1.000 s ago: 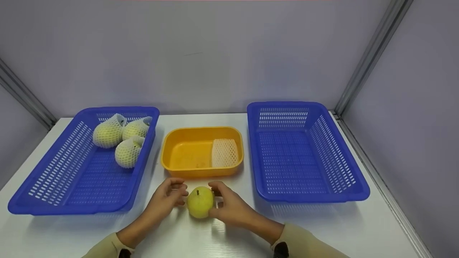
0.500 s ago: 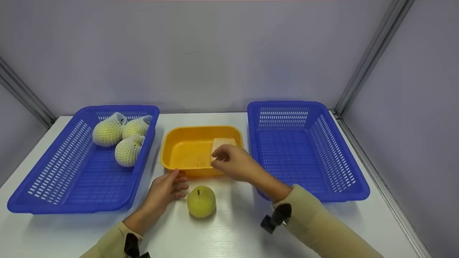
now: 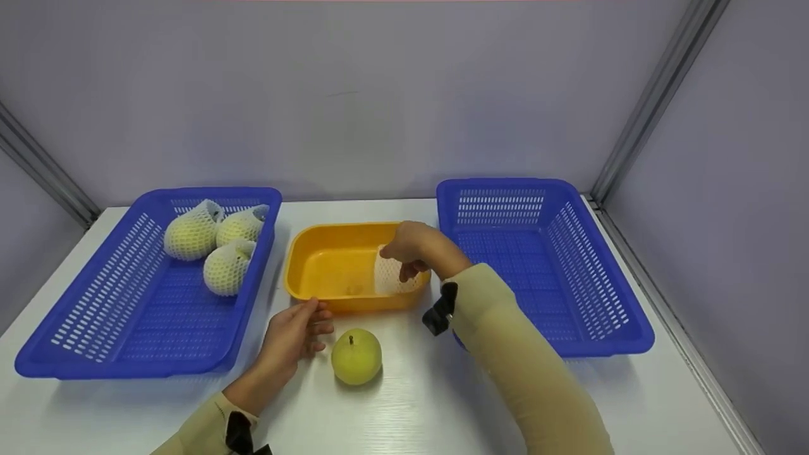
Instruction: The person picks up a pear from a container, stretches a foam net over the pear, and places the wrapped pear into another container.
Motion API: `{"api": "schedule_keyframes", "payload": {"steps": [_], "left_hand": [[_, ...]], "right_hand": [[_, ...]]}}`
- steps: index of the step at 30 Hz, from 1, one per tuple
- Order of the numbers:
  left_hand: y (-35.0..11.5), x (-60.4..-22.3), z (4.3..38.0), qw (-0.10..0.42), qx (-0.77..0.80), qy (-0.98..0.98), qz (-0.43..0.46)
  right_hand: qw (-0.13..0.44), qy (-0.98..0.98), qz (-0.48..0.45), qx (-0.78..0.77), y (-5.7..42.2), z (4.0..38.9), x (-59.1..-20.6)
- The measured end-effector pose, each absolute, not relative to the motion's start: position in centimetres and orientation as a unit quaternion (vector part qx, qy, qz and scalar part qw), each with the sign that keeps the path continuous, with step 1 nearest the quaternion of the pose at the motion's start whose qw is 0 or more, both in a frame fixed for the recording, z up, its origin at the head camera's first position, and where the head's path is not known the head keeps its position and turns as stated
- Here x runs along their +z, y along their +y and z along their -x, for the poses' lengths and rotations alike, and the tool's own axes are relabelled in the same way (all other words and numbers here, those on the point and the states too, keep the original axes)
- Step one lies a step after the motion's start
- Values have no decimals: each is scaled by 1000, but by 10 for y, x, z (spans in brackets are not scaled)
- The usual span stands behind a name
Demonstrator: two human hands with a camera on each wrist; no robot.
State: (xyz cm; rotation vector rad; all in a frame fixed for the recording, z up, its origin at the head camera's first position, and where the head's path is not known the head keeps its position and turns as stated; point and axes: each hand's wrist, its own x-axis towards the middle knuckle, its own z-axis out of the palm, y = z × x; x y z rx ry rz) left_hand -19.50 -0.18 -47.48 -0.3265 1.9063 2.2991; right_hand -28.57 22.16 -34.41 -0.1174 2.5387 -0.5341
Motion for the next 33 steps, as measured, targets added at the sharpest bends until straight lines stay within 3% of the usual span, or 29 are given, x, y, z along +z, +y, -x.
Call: {"api": "schedule_keyframes", "payload": {"steps": [13,27,33], "left_hand": [[2,-475,197,46,759,641,108],[3,-473,197,48,751,648,115],[2,-471,196,51,748,651,114]], "right_hand": [[301,929,-72,-204,216,304,-377],[292,947,-60,-117,201,304,-398],[294,956,-2,-19,197,304,-397]]}}
